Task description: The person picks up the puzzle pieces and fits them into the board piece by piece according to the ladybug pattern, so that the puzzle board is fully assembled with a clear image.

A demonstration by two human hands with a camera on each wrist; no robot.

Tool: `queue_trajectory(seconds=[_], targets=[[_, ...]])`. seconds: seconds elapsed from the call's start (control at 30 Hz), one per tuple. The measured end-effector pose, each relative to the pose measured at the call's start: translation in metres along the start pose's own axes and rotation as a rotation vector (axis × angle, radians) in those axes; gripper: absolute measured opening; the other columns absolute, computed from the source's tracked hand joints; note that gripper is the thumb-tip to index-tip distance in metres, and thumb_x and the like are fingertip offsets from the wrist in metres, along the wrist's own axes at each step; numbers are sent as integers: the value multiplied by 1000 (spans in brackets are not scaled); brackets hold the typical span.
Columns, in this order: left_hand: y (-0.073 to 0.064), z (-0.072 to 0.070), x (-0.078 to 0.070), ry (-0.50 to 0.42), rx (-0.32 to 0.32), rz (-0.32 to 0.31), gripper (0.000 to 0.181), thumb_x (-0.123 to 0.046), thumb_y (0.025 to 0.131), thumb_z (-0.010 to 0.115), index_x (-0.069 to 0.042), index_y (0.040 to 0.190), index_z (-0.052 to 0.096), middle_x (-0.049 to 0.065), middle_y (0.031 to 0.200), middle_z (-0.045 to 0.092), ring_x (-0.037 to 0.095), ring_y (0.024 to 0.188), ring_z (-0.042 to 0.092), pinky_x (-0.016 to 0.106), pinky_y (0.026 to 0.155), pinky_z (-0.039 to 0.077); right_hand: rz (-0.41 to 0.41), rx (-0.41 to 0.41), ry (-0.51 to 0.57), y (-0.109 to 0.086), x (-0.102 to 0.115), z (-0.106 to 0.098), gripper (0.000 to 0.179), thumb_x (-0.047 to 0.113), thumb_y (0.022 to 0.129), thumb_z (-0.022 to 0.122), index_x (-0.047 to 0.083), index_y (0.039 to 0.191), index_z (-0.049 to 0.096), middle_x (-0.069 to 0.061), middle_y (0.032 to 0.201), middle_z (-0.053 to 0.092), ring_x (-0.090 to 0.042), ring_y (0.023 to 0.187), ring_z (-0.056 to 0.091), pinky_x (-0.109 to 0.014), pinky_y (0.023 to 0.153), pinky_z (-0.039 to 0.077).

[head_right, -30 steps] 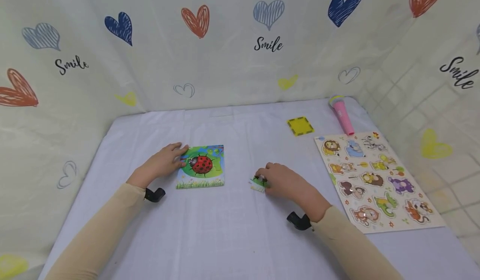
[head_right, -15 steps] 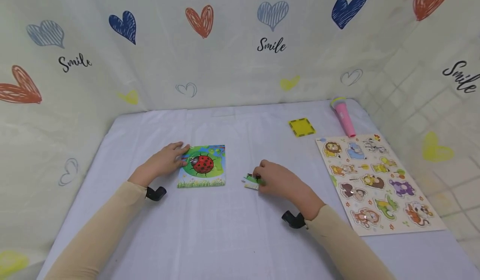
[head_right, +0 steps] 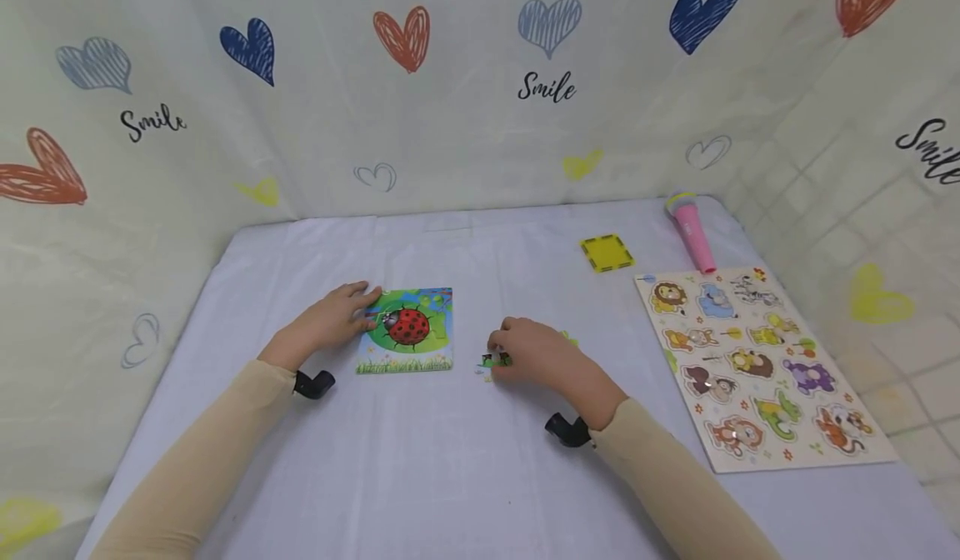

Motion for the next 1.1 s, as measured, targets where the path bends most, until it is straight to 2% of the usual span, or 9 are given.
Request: queue_trajectory(seconds=[0.13,0.27,0.4,0.67,1.1], targets=[[1,0,-1,4,7,-6,70,-39,104,61,-16,163,32,21,169,25,48,155,21,66,119,32,55,73,7,-3,-4,6,39,29,83,87,19,118,74,5,101,63,-12,90,59,-33,83,54],[0,0,0,-1,10,-11,71,-38,103,62,-16,163,32,21,169,25,48,155,21,67,118,32,62,79,1,-6,-4,7,38,22,81,86,20,117,73,7,97,64,-10,85,58,-31,77,53],[-1,0,0,0,9,-11,71,-38,103,61,-16,163,32,21,169,24,49,155,21,66,118,32,34,60,-6,-3,2,7,38,20,82,81,19,119,72,6,98,64,-9,80,57,-28,72,51],[0,1,0,-1,11,-13,71,-39,104,61,-16,164,31,21,170,24,49,155,20,64,121,29,-94,-14,-1,9,23,1,41,24,85,77,25,125,68,3,98,63,-8,76,57,-26,68,49],[1,2,0,-1,10,-14,70,-39,104,61,-17,164,31,20,170,24,49,155,20,65,120,30,-285,-92,-12,50,72,2,38,21,91,74,27,129,70,-3,104,62,-14,80,53,-28,70,48]])
Point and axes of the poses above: each hand's wrist, its own y-axis towards the middle knuckle, its own z-axis out of the palm, x = y × z, the point moved 9 cm from there along y, towards the middle knuckle
